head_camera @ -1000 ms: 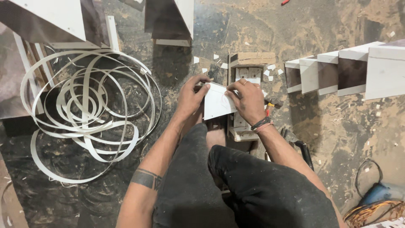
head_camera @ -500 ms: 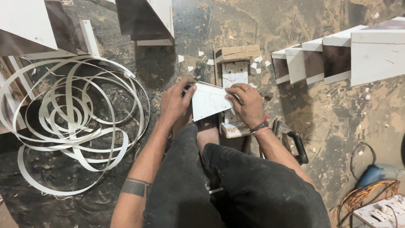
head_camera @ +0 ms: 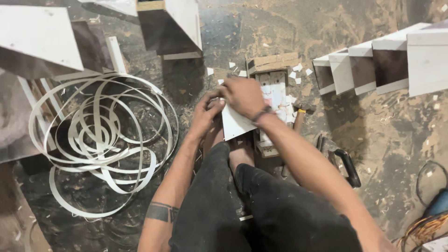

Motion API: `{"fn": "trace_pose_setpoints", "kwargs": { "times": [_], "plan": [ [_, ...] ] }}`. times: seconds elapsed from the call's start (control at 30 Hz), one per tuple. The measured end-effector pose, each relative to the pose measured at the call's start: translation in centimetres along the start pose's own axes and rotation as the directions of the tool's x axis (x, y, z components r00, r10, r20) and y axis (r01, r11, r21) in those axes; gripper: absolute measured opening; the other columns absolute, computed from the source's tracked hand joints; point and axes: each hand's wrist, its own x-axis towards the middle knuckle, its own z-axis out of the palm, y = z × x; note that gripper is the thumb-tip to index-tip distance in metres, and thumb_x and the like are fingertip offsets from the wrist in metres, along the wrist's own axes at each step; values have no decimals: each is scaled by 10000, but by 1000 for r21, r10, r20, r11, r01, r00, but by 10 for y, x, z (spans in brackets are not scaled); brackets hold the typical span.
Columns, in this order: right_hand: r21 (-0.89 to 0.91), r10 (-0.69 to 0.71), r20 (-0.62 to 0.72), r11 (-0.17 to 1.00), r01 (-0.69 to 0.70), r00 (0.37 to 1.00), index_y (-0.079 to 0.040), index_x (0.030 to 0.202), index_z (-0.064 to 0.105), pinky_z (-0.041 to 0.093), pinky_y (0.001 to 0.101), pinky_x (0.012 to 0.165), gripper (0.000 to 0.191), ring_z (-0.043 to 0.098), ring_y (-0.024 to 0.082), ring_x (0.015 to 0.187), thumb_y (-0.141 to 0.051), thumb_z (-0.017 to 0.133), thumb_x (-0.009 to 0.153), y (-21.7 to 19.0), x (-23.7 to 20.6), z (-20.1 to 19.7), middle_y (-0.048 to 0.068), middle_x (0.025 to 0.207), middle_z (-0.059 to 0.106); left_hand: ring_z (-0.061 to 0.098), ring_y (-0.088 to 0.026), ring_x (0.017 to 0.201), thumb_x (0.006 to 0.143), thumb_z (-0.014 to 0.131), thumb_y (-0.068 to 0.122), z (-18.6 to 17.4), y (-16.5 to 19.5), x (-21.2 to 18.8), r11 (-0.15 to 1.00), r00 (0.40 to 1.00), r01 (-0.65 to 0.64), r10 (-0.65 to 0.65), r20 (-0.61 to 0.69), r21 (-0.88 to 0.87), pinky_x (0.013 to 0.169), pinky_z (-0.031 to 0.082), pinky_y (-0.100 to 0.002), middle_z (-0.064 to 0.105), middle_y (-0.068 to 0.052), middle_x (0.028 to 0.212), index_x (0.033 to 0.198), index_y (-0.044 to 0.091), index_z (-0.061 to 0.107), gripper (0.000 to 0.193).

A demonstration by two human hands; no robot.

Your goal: The person sits on the workshop floor applying white edge banding tape to the edges of small triangular wood panels. They align the tape along a panel edge, press it with a hand iron, trim off excess tape by hand, and set finished panels aside with a pile of completed pieces nearby.

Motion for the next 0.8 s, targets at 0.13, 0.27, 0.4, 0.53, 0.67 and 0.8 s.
{"fn": "trace_pose_setpoints", "kwargs": {
  "times": [0.13, 0.27, 0.4, 0.53, 0.67, 0.8],
  "plan": [
    [-14, 36, -55, 999, -37, 998, -87, 848, 722, 530, 514, 653, 445, 692, 374, 720, -420, 509, 1051, 0, 8, 19, 147, 770, 714, 634, -95, 930, 943, 686, 141, 3, -10, 7, 994, 996, -92, 93, -12, 65, 834, 515, -256, 708, -33, 1021, 1180, 48, 666, 256],
    [-75, 108, -17, 991, -109, 994, -84, 862, 742, 514, 517, 584, 519, 679, 381, 647, -509, 486, 1014, 15, 3, 0, 175, 688, 690, 650, -98, 947, 968, 686, 138, 11, -3, 9, 966, 981, -193, 192, 22, 169, 859, 521, -260, 714, -42, 1000, 1147, 27, 664, 212],
    [-152, 236, 199, 966, -208, 951, -67, 851, 738, 490, 479, 576, 630, 659, 323, 601, -580, 427, 1041, 23, -10, -17, 159, 649, 681, 645, -109, 918, 958, 659, 129, 14, 13, -1, 967, 989, -148, 148, 17, 208, 837, 529, -274, 710, -36, 999, 1139, 39, 670, 203],
    [-68, 217, 213, 976, -207, 953, -75, 921, 741, 463, 444, 551, 588, 622, 268, 556, -564, 433, 1032, 38, -17, -20, 148, 618, 675, 652, -112, 915, 957, 667, 131, 15, 21, -6, 961, 985, -173, 174, 14, 216, 834, 524, -277, 718, -44, 977, 1130, 35, 675, 198],
    [205, 109, 80, 971, -123, 991, -72, 910, 756, 463, 405, 561, 539, 627, 245, 585, -529, 493, 1020, 51, -20, -12, 112, 684, 698, 661, -110, 916, 949, 667, 137, 11, 21, -7, 962, 987, -162, 163, 15, 219, 832, 529, -276, 726, -39, 974, 1124, 39, 673, 200],
    [500, 166, 64, 848, -176, 984, -48, 830, 708, 450, 337, 584, 580, 598, 163, 634, -532, 488, 1063, 59, -27, -4, 53, 688, 666, 650, -116, 902, 967, 669, 142, 9, 22, -8, 956, 987, -157, 158, 16, 250, 816, 528, -284, 717, -42, 950, 1107, 43, 672, 172]
  ]
}}
